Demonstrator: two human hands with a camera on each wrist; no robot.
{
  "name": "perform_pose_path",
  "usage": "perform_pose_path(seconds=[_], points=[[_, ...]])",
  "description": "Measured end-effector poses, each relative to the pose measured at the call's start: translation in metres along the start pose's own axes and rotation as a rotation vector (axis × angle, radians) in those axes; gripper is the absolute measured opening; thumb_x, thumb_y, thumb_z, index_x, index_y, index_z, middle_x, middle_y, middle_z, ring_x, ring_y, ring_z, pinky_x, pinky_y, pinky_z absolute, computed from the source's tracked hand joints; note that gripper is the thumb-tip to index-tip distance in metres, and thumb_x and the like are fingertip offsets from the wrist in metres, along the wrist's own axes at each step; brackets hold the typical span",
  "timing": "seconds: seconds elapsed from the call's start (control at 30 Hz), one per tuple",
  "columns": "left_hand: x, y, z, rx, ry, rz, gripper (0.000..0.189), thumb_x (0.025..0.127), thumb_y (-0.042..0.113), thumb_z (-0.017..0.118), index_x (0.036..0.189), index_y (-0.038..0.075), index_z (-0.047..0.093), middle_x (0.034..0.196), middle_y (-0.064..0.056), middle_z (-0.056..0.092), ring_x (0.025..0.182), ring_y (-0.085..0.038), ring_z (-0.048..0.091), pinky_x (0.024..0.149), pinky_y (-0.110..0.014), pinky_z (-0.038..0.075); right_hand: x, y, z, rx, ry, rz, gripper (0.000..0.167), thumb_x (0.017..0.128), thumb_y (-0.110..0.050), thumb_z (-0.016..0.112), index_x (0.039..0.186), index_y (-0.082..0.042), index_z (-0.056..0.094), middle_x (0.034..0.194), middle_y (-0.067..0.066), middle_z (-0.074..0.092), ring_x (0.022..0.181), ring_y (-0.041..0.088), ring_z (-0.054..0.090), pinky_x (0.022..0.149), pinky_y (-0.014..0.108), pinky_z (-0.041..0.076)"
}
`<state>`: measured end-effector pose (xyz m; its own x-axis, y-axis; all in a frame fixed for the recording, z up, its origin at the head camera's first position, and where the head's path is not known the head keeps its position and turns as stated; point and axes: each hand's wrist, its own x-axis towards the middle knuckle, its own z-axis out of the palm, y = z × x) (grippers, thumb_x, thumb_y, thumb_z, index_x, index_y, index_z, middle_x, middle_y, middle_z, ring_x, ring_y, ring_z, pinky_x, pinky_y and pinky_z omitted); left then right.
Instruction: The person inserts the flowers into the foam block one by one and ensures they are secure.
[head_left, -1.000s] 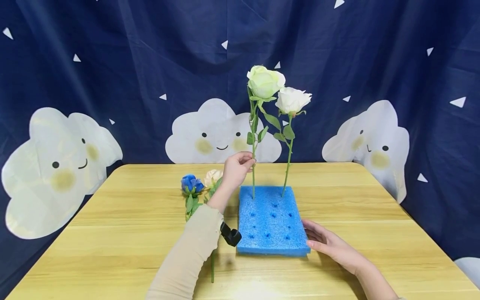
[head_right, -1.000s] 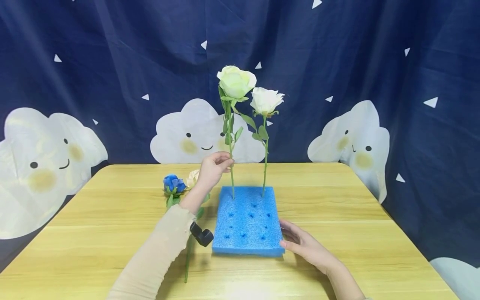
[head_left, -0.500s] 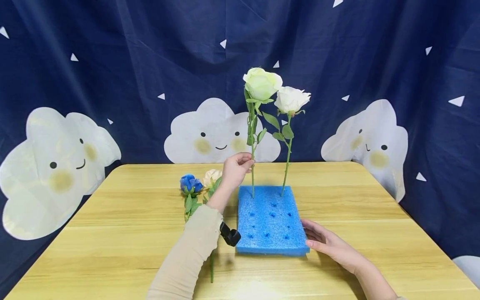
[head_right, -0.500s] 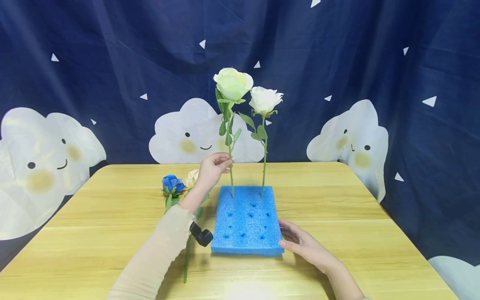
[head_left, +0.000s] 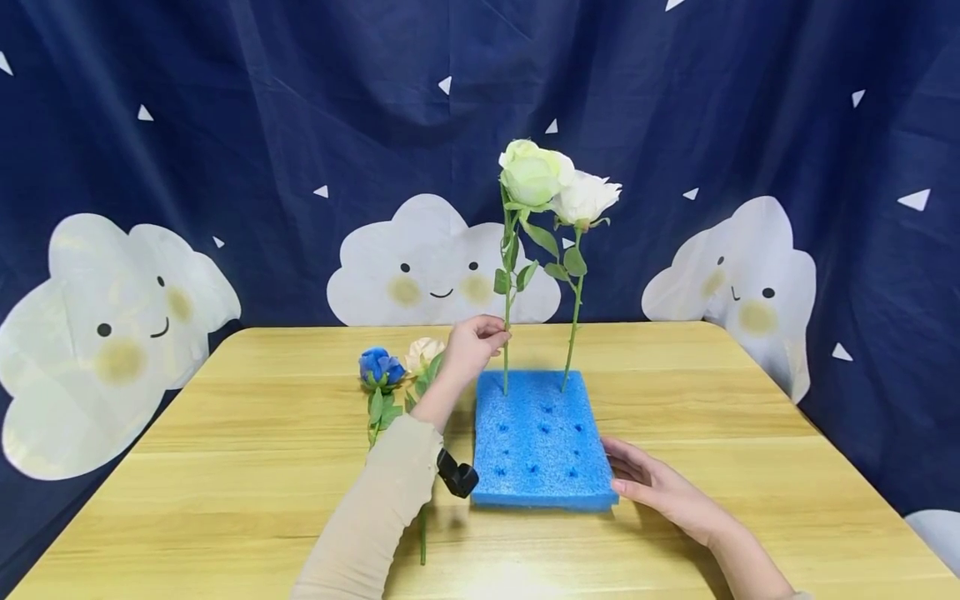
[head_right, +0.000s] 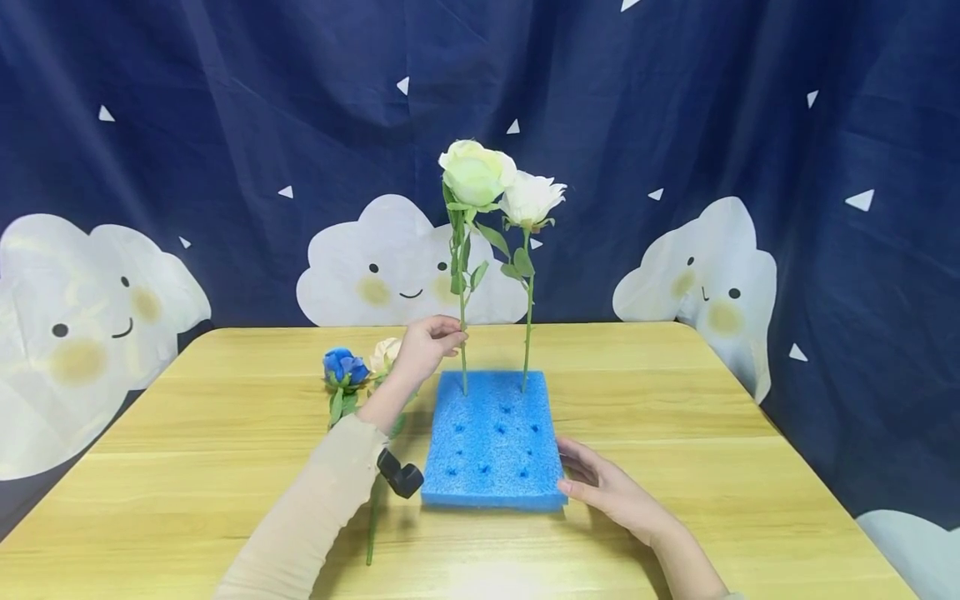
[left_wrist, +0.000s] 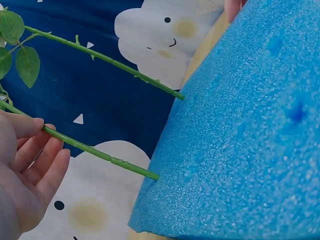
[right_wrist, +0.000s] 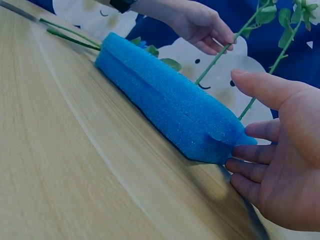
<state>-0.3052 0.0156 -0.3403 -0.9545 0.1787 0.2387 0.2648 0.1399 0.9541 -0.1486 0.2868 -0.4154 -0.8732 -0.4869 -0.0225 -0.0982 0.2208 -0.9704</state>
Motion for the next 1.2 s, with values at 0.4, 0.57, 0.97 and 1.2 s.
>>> perform_pose_path(seconds=[0.4,0.57,0.97,1.2], points=[[-0.004,-0.001,0.001,-0.027,-0.017,-0.023,0.019,0.086,0.0,0.062,0.102,-0.011,0.062,0.097,-0.021,0.065,0.081,-0.026,0.065,0.069,-0.028,0.056,0.0,0.001,-0.002,-0.007,0.004,-0.016,0.057,0.097,-0.01,0.045,0.143,0.008,0.016,0.146,0.031,0.017,0.131,0.047,0.02,0.096,0.013,0.033],[-0.006,-0.005,0.002,-0.012,-0.041,-0.015,0.018,0.086,-0.001,0.061,0.101,-0.011,0.062,0.097,-0.022,0.065,0.079,-0.027,0.066,0.069,-0.028,0.056,0.0,0.0,-0.002,-0.006,0.006,-0.022,0.057,0.097,-0.01,0.045,0.143,0.009,0.016,0.146,0.031,0.017,0.13,0.047,0.02,0.096,0.013,0.034],[-0.012,-0.01,0.001,0.022,-0.054,-0.039,0.02,0.087,0.003,0.061,0.103,-0.01,0.063,0.097,-0.02,0.065,0.078,-0.028,0.067,0.07,-0.028,0.056,0.0,0.001,0.0,-0.009,-0.002,-0.025,0.057,0.097,-0.01,0.045,0.143,0.009,0.016,0.145,0.031,0.019,0.13,0.048,0.021,0.095,0.012,0.034],[-0.015,-0.014,0.001,0.06,-0.064,-0.041,0.021,0.088,0.004,0.061,0.104,-0.009,0.064,0.099,-0.021,0.066,0.082,-0.029,0.067,0.073,-0.029,0.055,0.0,0.001,-0.001,-0.015,-0.002,-0.033,0.056,0.097,-0.01,0.045,0.143,0.008,0.017,0.146,0.031,0.019,0.126,0.01,0.037,0.096,0.012,0.032]])
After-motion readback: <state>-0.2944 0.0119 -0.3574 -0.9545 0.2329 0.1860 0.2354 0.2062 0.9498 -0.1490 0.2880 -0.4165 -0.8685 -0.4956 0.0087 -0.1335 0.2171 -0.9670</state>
